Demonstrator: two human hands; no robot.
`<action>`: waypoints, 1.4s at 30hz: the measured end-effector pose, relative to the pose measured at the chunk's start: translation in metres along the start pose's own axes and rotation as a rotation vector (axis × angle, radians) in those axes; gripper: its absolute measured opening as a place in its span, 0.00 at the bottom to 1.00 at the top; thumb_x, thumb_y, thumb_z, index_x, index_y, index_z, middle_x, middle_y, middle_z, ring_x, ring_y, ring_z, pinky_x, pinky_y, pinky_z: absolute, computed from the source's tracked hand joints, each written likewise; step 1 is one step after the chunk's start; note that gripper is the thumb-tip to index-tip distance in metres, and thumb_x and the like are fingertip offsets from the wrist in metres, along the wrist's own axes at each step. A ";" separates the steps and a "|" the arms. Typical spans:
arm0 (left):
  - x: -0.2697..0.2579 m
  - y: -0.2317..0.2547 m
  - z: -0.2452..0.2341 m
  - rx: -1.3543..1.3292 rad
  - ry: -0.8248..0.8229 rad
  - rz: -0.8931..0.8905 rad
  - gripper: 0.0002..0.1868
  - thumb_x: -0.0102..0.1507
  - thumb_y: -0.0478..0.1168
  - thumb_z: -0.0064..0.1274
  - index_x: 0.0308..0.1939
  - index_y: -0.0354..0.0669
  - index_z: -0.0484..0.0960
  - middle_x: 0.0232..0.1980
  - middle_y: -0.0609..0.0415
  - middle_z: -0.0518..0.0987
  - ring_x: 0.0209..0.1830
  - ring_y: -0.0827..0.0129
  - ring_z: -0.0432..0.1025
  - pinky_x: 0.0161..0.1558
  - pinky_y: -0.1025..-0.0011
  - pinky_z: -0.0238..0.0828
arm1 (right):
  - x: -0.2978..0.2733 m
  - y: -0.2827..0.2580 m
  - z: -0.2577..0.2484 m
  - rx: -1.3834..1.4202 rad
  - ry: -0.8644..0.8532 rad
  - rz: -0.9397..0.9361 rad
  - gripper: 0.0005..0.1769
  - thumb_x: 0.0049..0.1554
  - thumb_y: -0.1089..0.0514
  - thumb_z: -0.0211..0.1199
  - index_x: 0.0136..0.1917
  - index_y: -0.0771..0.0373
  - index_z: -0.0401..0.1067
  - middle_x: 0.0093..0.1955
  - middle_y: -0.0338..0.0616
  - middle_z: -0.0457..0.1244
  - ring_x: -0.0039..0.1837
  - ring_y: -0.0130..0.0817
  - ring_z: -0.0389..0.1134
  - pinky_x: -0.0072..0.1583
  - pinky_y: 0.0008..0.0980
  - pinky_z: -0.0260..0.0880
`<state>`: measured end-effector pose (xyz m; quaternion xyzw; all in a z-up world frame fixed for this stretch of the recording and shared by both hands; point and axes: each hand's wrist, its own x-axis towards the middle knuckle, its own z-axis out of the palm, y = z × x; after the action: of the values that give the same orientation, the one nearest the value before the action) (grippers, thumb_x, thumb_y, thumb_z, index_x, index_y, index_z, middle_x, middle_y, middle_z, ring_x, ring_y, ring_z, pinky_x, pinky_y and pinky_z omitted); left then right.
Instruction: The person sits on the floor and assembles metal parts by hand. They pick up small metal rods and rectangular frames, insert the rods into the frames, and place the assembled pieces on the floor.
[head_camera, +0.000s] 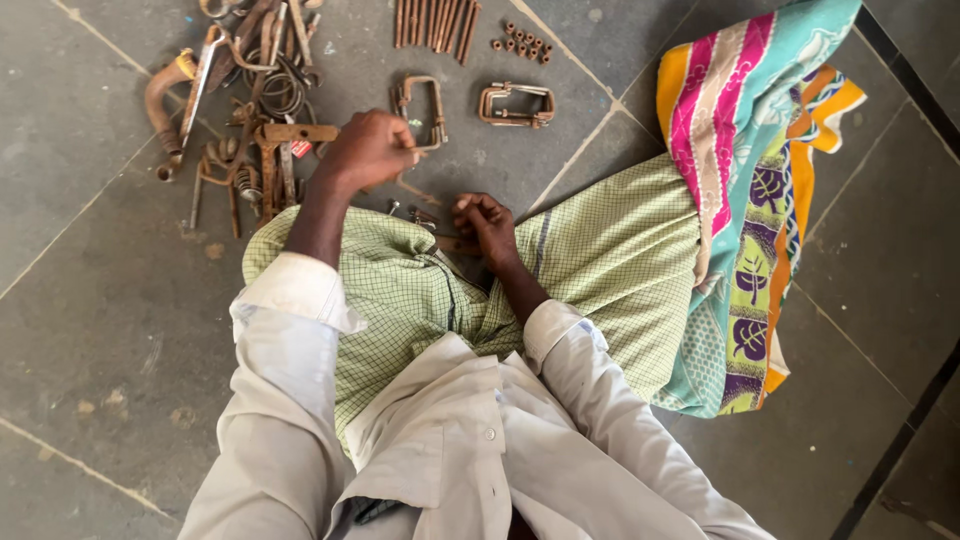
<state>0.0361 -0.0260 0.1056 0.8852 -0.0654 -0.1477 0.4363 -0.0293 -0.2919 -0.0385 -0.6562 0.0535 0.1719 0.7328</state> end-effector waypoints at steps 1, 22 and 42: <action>0.007 0.005 0.003 -0.046 -0.052 0.001 0.05 0.64 0.36 0.61 0.41 0.37 0.85 0.35 0.49 0.85 0.26 0.68 0.81 0.35 0.68 0.77 | 0.000 -0.005 -0.001 0.052 0.006 0.003 0.15 0.64 0.53 0.64 0.60 0.64 0.76 0.48 0.40 0.71 0.46 0.28 0.71 0.47 0.29 0.72; 0.055 -0.019 0.055 -0.297 0.209 0.514 0.08 0.69 0.36 0.63 0.50 0.39 0.90 0.49 0.45 0.86 0.45 0.65 0.78 0.45 0.65 0.74 | -0.001 -0.028 0.020 -0.154 0.198 -0.276 0.18 0.70 0.56 0.56 0.68 0.69 0.70 0.51 0.45 0.68 0.48 0.27 0.68 0.52 0.29 0.73; 0.111 -0.057 0.029 -0.285 0.627 -0.075 0.05 0.61 0.36 0.60 0.37 0.39 0.88 0.35 0.45 0.86 0.36 0.57 0.82 0.40 0.59 0.77 | 0.113 -0.082 0.042 -0.358 0.108 -0.063 0.16 0.59 0.62 0.66 0.59 0.73 0.76 0.43 0.42 0.70 0.41 0.24 0.67 0.42 0.26 0.70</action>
<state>0.1314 -0.0404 0.0209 0.8196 0.1258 0.1078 0.5485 0.0970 -0.2362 0.0102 -0.7857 0.0409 0.1202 0.6055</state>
